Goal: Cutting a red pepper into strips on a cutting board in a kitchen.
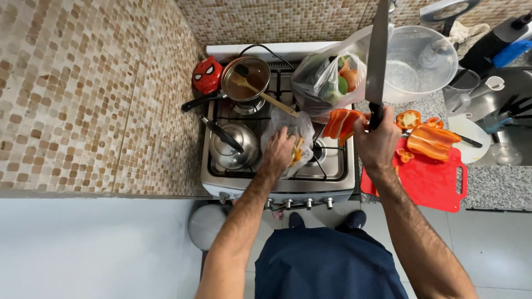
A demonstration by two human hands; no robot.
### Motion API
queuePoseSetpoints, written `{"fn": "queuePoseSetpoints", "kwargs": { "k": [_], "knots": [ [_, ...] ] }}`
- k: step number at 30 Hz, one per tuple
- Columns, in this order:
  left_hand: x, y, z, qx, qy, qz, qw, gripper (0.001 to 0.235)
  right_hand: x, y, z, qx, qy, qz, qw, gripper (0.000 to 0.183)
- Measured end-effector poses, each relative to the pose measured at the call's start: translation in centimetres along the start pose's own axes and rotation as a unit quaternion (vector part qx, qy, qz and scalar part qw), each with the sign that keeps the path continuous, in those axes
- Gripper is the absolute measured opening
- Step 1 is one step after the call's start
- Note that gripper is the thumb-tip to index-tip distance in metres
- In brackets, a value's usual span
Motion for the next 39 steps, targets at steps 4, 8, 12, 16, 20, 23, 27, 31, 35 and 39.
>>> {"fn": "queuePoseSetpoints", "kwargs": {
  "k": [4, 8, 12, 16, 20, 23, 27, 31, 35, 39],
  "knots": [
    [7.0, 8.6, -1.2, 0.147, -0.085, -0.122, 0.978, 0.016, 3.7, 2.3, -0.1, 0.004, -0.034, 0.017, 0.999, 0.027],
    [14.7, 12.3, -2.0, 0.14, -0.01, 0.038, 0.989, 0.018, 7.7, 6.4, 0.2, 0.004, -0.108, -0.058, 0.992, 0.023],
    [23.8, 8.1, -4.0, -0.027, 0.063, 0.38, 0.922, 0.028, 11.6, 9.9, 1.1, -0.018, -0.237, -0.131, 0.962, 0.028],
    [28.2, -1.0, -4.6, -0.107, 0.082, 0.473, 0.871, 0.03, 16.8, 11.5, 3.1, -0.044, -0.326, -0.183, 0.926, 0.03],
    [30.8, -5.9, -4.6, -0.133, 0.157, 0.494, 0.845, 0.012, 24.9, 11.3, 5.2, -0.095, -0.381, -0.247, 0.886, 0.037],
    [33.7, -5.5, -4.2, -0.139, 0.172, 0.452, 0.864, 0.015, 27.5, 13.7, 5.9, -0.153, -0.38, -0.239, 0.88, 0.036],
    [36.0, -7.8, -2.8, -0.102, 0.24, 0.386, 0.885, 0.025, 30.6, 18.6, 6.7, -0.233, -0.35, -0.161, 0.893, 0.038],
    [40.8, -10.1, -0.8, -0.022, 0.317, 0.376, 0.87, 0.025, 34.7, 23.1, 7.9, -0.296, -0.312, -0.117, 0.895, 0.034],
    [43.3, -14.5, 2.5, 0.088, 0.448, 0.438, 0.775, 0.031, 36.8, 26.2, 9.3, -0.407, -0.264, -0.022, 0.874, 0.032],
    [43.1, -19.2, 4.6, 0.186, 0.456, 0.514, 0.702, 0.03, 36.1, 27.6, 9.7, -0.469, -0.253, -0.017, 0.846, 0.034]
  ]
}}
Point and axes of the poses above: each hand's wrist, its own z-axis away from the middle knuckle, its own y-axis out of the back of the hand, x = y × z, the point moved 5 cm from there along -z, towards the middle knuckle, and after that the axes turned 13 degrees about z, right-handed, at the moved point
